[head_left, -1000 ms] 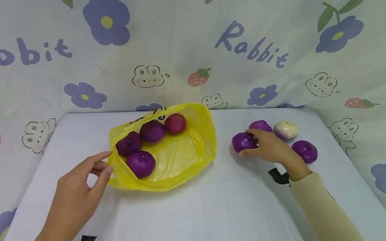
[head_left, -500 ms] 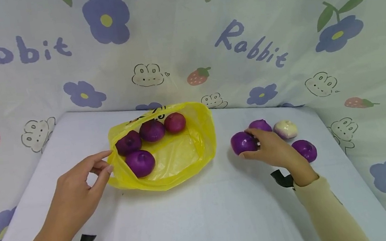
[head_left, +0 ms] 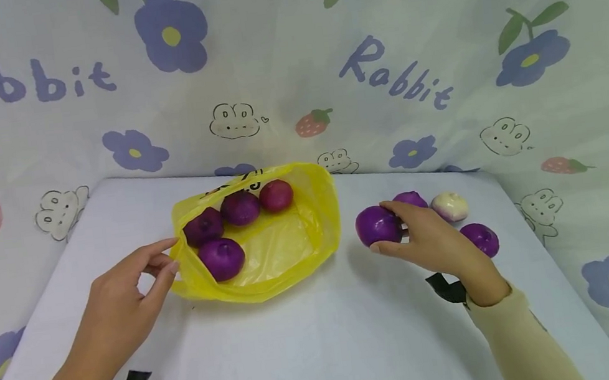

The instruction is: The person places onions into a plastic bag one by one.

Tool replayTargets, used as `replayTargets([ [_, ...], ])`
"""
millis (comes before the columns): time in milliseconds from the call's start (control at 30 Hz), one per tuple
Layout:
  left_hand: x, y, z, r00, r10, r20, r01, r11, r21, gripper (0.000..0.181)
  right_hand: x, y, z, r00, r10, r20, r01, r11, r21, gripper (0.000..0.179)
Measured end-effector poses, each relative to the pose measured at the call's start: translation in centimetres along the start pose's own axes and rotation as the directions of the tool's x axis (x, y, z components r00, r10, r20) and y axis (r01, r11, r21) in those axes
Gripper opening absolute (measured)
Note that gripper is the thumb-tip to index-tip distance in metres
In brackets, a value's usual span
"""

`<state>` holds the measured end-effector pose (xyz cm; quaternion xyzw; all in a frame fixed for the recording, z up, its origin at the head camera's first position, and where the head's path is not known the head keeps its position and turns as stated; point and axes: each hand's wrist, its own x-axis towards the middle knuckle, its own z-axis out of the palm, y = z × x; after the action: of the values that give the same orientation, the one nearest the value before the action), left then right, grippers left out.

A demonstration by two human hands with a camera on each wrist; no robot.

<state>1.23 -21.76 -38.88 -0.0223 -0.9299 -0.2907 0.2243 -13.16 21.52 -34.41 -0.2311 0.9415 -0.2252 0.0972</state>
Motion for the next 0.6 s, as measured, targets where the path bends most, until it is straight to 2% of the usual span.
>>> replayTargets([
  [300, 0.1, 0.1, 0.0, 1.0, -0.007, -0.002, 0.007, 1.0, 0.0, 0.044, -0.8, -2.3, -0.6, 1.0, -0.015, -0.02, 0.015, 1.0, 0.006, 0.091],
  [467, 0.1, 0.1, 0.0, 1.0, -0.018, 0.004, 0.018, 1.0, -0.001, 0.044, -1.0, -4.2, -0.7, 0.996, -0.083, -0.039, 0.083, 0.997, 0.002, 0.088],
  [600, 0.1, 0.1, 0.2, 1.0, -0.002, -0.003, 0.002, 1.0, 0.003, 0.045, -1.1, -5.3, -0.6, 0.991, -0.127, -0.043, 0.127, 0.992, -0.003, 0.089],
])
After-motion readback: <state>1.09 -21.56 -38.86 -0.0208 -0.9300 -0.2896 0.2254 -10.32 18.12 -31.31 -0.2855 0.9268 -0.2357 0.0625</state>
